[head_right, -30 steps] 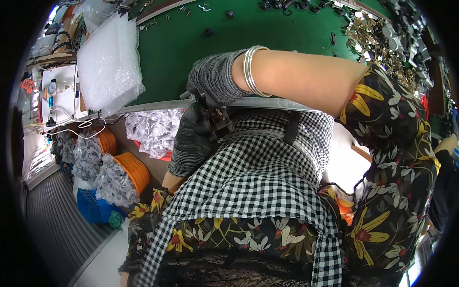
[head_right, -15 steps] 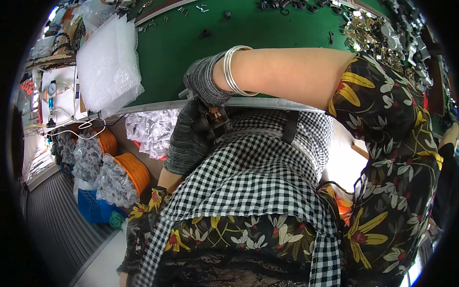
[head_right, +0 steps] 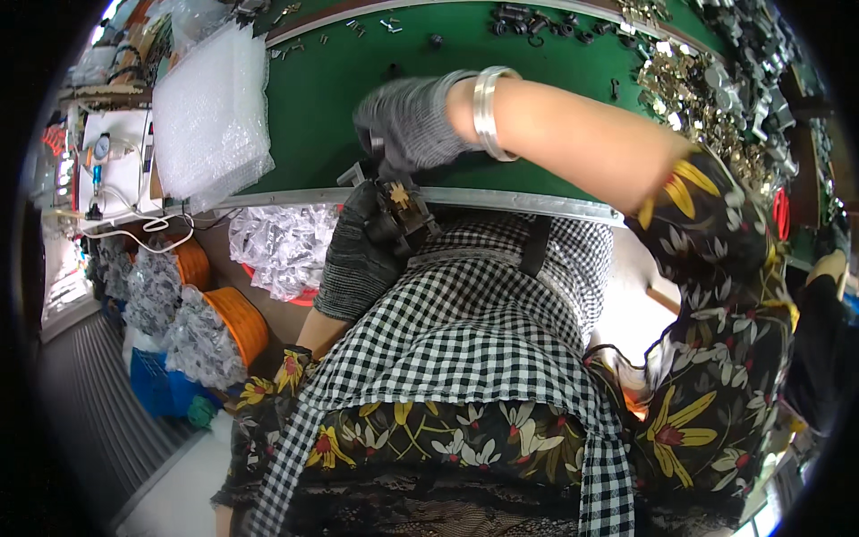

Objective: Assembling small metal and plastic parts for industrial components at a factory workbench.

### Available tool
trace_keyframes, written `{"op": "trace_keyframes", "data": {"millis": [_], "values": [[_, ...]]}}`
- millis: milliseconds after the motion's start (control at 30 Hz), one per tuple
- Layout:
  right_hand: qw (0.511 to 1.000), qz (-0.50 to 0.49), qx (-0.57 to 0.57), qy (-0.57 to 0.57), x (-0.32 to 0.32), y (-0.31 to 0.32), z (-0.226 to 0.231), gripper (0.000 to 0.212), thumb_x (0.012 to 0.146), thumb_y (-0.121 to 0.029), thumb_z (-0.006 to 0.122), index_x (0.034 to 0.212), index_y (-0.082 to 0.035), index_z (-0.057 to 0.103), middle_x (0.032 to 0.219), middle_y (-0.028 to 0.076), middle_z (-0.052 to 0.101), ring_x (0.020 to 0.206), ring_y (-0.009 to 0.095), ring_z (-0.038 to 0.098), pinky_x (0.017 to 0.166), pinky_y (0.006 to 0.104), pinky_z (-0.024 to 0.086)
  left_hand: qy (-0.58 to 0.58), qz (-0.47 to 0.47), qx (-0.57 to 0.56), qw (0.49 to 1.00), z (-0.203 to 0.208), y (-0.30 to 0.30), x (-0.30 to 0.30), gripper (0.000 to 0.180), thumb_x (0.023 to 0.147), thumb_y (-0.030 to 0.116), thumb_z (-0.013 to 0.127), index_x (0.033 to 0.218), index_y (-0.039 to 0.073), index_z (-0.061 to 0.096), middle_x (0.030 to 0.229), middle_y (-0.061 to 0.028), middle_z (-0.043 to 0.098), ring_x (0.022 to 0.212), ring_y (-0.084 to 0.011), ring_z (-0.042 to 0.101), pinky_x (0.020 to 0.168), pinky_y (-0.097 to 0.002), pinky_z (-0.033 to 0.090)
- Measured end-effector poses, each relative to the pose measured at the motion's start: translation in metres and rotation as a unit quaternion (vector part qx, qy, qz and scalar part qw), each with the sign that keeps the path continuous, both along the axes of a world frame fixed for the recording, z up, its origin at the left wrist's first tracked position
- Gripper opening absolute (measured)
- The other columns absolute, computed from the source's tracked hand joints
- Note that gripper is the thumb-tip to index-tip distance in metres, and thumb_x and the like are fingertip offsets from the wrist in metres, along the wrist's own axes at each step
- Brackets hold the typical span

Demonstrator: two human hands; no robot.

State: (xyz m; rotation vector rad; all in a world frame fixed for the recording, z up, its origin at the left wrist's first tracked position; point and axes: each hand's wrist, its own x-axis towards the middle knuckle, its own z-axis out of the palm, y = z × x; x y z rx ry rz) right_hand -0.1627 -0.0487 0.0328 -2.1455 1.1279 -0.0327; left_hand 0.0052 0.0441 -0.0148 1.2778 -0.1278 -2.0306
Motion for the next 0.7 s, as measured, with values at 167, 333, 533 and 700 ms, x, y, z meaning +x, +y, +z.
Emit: {"op": "trace_keyframes", "data": {"millis": [167,333,533,700], "values": [[0.989,-0.072,-0.033,-0.128,-0.02,0.007,0.045,0.02,0.075,-0.023,0.065,0.085,-0.005,0.066,0.081,0.014,0.066,0.07,0.027,0.064,0.066,0.0352,0.051,0.152,-0.053,-0.099,0.982,-0.041,-0.001,0.017,0.036,0.094,0.038,0.05,0.113,0.008,0.053,0.096,-0.0079,0.06,0.09,-0.0199,0.061,0.072,-0.0335,0.055],[0.984,-0.043,-0.129,-0.114,-0.008,0.015,0.013,0.019,0.077,-0.016,0.069,0.092,-0.006,0.068,0.079,0.011,0.067,0.074,0.026,0.065,0.071,0.0335,0.052,0.131,-0.038,-0.097,0.986,-0.012,0.001,0.004,0.041,0.094,0.042,0.05,0.115,0.008,0.052,0.097,-0.0097,0.06,0.086,-0.0206,0.062,0.073,-0.034,0.055],[0.998,-0.024,0.012,-0.053,-0.002,0.009,-0.019,0.02,0.076,-0.015,0.067,0.093,-0.005,0.068,0.083,0.013,0.067,0.075,0.028,0.064,0.069,0.0345,0.052,0.001,0.001,-0.053,0.999,-0.007,0.001,-0.006,0.043,0.089,0.045,0.056,0.114,0.01,0.051,0.088,-0.0053,0.064,0.068,-0.013,0.063,0.046,-0.0215,0.043],[0.998,0.032,0.022,-0.042,0.007,-0.001,-0.022,0.018,0.075,-0.013,0.066,0.09,-0.003,0.068,0.081,0.014,0.067,0.072,0.029,0.063,0.067,0.0347,0.051,-0.013,-0.01,-0.052,0.999,-0.013,0.001,0.002,0.041,0.09,0.045,0.055,0.112,0.01,0.052,0.088,-0.0037,0.064,0.071,-0.0134,0.064,0.048,-0.0211,0.043]]}}
